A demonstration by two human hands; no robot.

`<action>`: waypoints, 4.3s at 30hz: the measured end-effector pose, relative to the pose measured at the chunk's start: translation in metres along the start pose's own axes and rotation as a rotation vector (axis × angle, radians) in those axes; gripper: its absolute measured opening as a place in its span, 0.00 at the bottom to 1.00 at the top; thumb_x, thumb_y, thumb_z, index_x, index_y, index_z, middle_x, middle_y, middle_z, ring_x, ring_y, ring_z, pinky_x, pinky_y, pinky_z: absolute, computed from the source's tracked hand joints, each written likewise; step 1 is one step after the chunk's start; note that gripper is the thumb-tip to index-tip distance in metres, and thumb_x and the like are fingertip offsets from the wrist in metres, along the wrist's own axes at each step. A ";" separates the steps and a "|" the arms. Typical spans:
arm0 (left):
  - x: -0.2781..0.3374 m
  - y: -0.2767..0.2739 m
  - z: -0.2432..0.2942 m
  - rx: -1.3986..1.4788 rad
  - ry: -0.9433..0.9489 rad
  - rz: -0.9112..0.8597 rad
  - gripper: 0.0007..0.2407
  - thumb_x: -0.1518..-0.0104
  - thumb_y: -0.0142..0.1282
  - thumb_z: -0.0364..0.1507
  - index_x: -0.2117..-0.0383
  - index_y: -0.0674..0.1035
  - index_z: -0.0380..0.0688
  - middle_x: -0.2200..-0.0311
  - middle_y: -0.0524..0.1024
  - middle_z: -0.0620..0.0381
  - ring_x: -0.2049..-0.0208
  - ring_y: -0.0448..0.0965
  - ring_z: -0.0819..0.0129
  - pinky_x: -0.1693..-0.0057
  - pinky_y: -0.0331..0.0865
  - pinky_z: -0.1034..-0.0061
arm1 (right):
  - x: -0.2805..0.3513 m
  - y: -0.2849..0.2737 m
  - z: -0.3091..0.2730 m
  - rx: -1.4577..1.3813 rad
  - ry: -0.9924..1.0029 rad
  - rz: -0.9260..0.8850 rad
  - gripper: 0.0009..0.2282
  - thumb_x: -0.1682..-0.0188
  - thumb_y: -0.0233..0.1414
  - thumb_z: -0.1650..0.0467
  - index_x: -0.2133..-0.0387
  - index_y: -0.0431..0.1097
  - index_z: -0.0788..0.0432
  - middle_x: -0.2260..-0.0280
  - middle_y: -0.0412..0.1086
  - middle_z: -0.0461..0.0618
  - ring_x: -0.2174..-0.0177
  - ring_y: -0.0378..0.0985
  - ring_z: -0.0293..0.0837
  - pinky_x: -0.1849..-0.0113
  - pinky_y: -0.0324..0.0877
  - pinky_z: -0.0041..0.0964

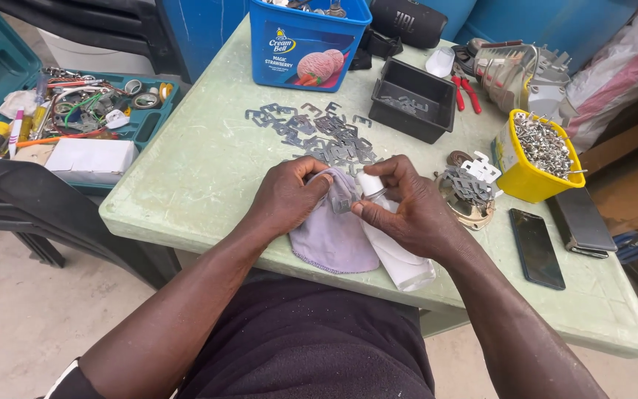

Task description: Cleaning small E-shaped metal components using a cloth and cleaning solution at a workbench.

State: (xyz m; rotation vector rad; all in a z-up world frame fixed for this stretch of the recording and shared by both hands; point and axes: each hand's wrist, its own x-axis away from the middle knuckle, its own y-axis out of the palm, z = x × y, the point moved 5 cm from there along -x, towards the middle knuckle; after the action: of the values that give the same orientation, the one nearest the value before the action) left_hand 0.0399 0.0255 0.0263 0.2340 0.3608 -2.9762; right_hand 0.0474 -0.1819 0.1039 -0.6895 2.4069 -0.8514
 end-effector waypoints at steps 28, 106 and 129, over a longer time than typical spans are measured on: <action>-0.005 0.001 -0.008 -0.076 -0.005 -0.003 0.14 0.42 0.54 0.32 0.52 0.87 0.56 0.72 0.85 0.58 0.67 0.82 0.67 0.56 0.76 0.68 | 0.013 -0.044 -0.019 0.361 0.369 -0.154 0.25 0.52 0.62 0.59 0.43 0.76 0.57 0.66 0.82 0.71 0.65 0.87 0.70 0.53 0.76 0.63; -0.006 -0.001 -0.005 -0.114 -0.124 -0.049 0.20 0.41 0.52 0.35 0.41 0.81 0.57 0.57 0.80 0.64 0.64 0.79 0.72 0.55 0.72 0.69 | -0.013 -0.217 0.056 -0.071 0.010 0.686 0.18 0.44 0.57 0.74 0.41 0.66 0.57 0.47 0.76 0.46 0.50 0.82 0.40 0.48 0.80 0.32; 0.000 -0.006 -0.002 -0.062 -0.018 0.002 0.16 0.44 0.55 0.30 0.50 0.86 0.49 0.67 0.85 0.58 0.65 0.82 0.71 0.56 0.75 0.72 | -0.084 -0.224 0.208 0.639 0.568 0.652 0.37 0.55 0.72 0.65 0.36 0.59 0.61 0.47 0.73 0.63 0.46 0.75 0.65 0.48 0.73 0.63</action>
State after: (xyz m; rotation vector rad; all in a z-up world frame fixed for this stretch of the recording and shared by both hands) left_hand 0.0388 0.0318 0.0260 0.2003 0.4499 -2.9573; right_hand 0.2989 -0.3721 0.1364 0.6221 2.3250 -1.5219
